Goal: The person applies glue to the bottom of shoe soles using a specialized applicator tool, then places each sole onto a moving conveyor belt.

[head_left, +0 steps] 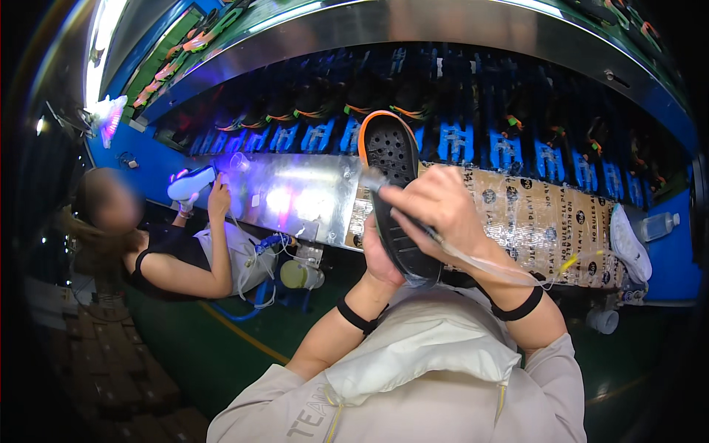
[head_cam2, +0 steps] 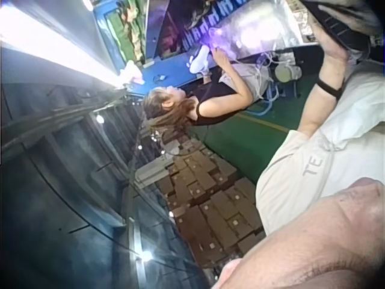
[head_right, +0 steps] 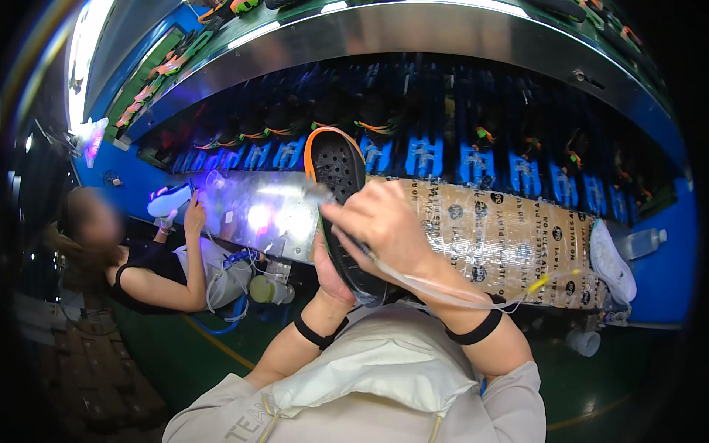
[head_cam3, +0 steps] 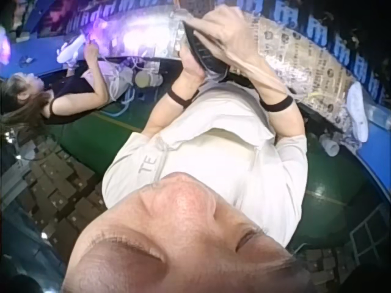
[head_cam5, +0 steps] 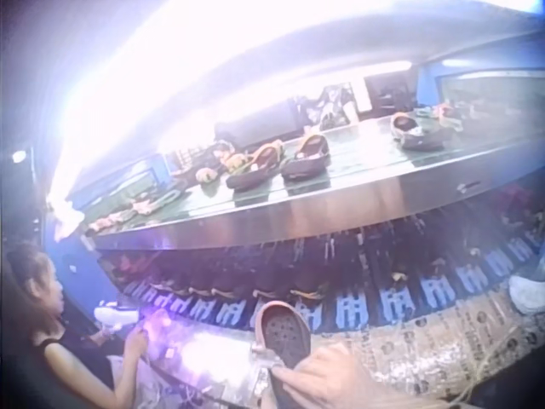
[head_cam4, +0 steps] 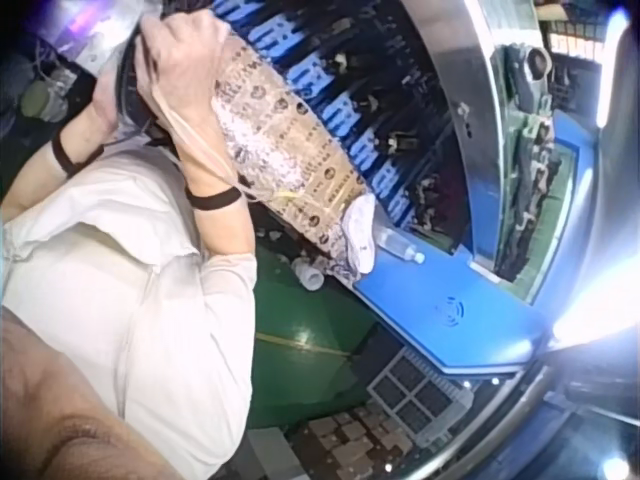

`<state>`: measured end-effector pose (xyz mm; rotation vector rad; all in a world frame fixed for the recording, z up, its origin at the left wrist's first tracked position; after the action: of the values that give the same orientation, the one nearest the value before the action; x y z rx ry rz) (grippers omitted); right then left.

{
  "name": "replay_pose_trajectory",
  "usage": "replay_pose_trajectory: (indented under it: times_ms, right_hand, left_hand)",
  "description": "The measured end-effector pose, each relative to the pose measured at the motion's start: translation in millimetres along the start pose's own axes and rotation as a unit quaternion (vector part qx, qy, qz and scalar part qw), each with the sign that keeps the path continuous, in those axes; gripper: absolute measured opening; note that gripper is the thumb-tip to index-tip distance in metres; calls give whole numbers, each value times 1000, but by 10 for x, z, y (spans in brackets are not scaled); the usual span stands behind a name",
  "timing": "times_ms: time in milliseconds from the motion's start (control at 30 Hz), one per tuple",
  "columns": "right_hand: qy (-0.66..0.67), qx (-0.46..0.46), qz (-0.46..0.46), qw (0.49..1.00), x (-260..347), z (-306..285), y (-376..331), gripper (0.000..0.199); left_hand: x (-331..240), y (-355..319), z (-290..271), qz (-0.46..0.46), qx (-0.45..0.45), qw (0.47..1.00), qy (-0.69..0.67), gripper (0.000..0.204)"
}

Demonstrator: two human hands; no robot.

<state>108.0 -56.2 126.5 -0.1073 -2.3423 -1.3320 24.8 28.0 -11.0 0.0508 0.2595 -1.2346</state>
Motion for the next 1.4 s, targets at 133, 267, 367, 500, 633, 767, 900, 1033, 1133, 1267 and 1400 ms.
replay_pose_trajectory:
  times_ms: [133, 267, 367, 500, 633, 767, 900, 1033, 1133, 1267, 1400]
  right_hand:
    - [202, 44, 69, 976, -46, 11, 9, 30]
    - [-12, -16, 30, 999, 22, -88, 30, 29]
    - [155, 120, -26, 980, 170, 32, -8, 34]
    - [72, 8, 52, 996, 75, -133, 32, 33]
    - [93, 153, -28, 983, 245, -102, 42, 37]
    - [102, 112, 19, 988, 172, -186, 53, 38]
    - [120, 164, -11, 979, 312, -151, 44, 36]
    - [147, 157, 43, 976, 275, -244, 58, 34]
    - [123, 164, 26, 978, 285, -230, 41, 32]
    - [197, 230, 23, 953, 397, -276, 46, 35]
    - [118, 211, 15, 970, 384, -303, 131, 33]
  left_hand:
    - [-50, 2, 89, 29, 83, 993, 81, 76]
    - [-135, 86, -7, 6, 11, 1000, -27, 73]
    - [-231, 122, 12, 72, 9, 993, 89, 71]
    - [-292, 65, -16, 62, 19, 996, 65, 69]
    - [-333, 105, -3, 92, -51, 989, 108, 68]
    - [-322, 61, 366, 40, 48, 998, 19, 81]
    - [-369, 119, 327, 60, 58, 994, 75, 82]
    - [-466, 178, 441, 25, 94, 995, 15, 87]
    - [-504, 192, 591, 21, 103, 994, 11, 89]
    - [-606, 193, 637, 18, 117, 991, 56, 91]
    - [-694, 264, 684, 21, 144, 983, 110, 97]
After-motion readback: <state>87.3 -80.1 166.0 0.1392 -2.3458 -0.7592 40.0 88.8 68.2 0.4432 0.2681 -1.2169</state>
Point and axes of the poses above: each hand's wrist, its own y-axis towards the middle knuckle, its own z-axis out of the palm, x = y × z, the point moved 6 cm from there along y, towards the middle knuckle, and after that the axes turned 5 degrees about -x, right-handed, at the moved point
